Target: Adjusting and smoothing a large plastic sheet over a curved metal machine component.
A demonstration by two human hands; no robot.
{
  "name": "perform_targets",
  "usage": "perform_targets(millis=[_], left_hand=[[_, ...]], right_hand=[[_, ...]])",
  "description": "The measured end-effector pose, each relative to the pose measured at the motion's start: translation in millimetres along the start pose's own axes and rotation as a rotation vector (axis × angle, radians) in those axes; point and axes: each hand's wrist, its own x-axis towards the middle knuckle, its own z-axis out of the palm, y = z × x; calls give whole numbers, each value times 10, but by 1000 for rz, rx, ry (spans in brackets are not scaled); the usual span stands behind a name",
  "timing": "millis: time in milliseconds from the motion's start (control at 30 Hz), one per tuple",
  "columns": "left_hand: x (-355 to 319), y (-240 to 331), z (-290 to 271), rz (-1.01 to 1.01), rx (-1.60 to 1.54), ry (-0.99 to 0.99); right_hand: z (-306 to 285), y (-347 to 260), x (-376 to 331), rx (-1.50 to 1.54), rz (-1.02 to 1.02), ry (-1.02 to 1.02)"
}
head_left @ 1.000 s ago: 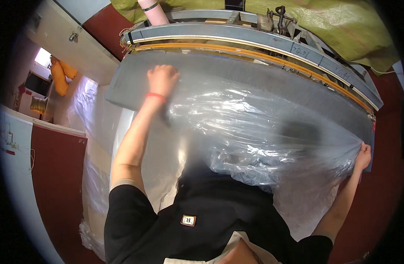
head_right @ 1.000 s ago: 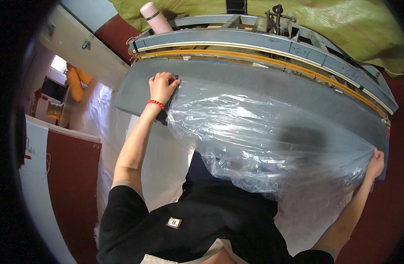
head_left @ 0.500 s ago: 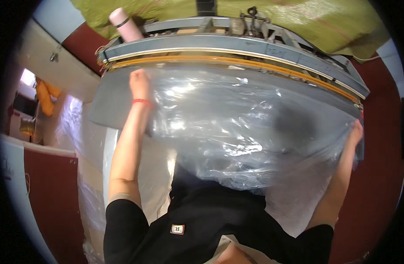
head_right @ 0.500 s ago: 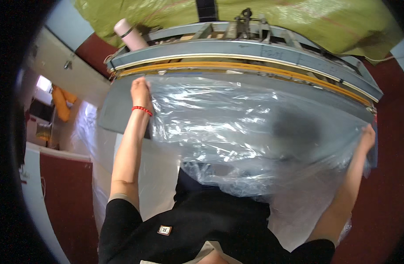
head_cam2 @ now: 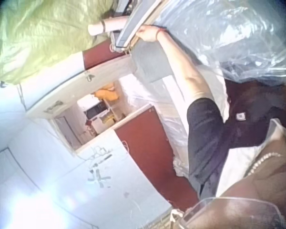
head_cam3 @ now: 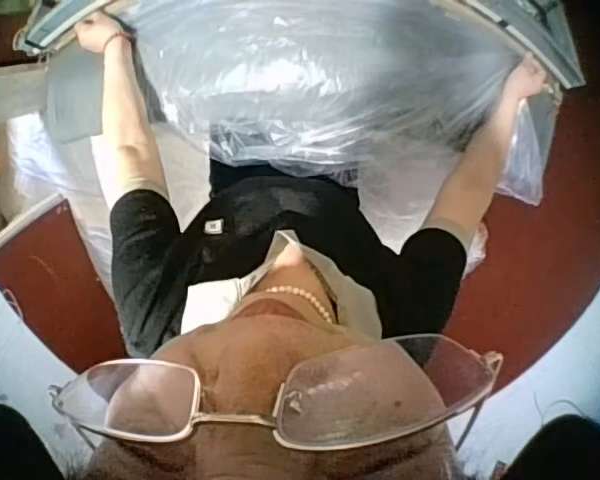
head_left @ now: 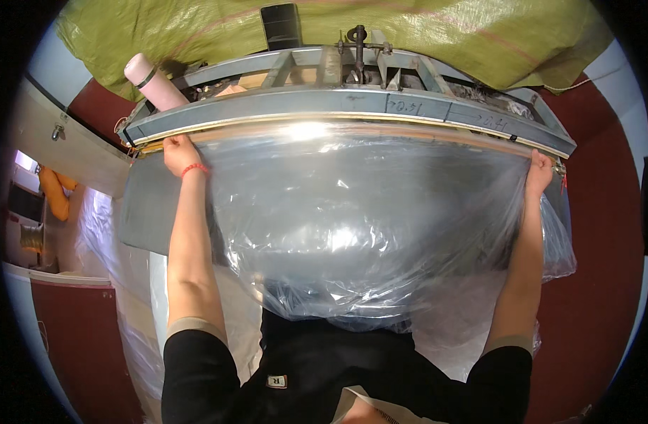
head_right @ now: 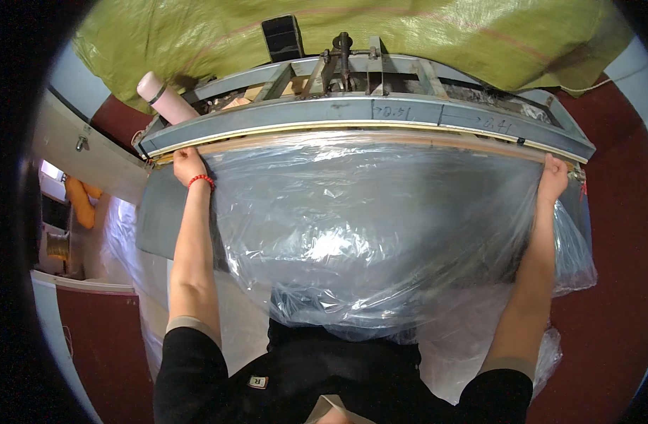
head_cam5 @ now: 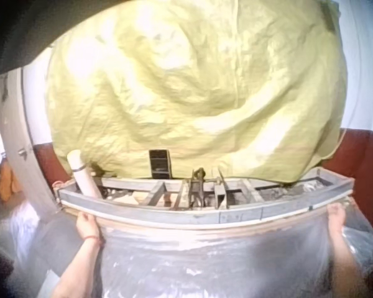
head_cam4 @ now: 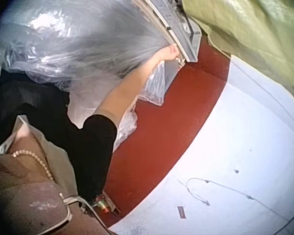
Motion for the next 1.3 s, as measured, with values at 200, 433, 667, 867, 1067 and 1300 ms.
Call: perform_targets(millis=[200, 433, 667, 867, 1067, 1300], left_hand=[[150, 107, 34, -328, 37, 96], [431, -368, 164, -382, -286, 88], [51, -74, -746, 17, -698, -676], [-137, -238, -1829, 70, -823, -299], [-1359, -1231, -2464, 500, -53, -1037], [-3313, -1421, -978, 1395, -54, -1238]], right_hand=[[-90, 132, 223, -67, 29, 32], [-130, 10, 237, 262, 272, 65], [-945, -747, -227, 11, -201, 116], [-2484, 890, -1020, -372, 44, 494], [-2759, 2416, -2603, -1276, 381, -767], [-1890, 24, -4052, -1480, 655, -626]])
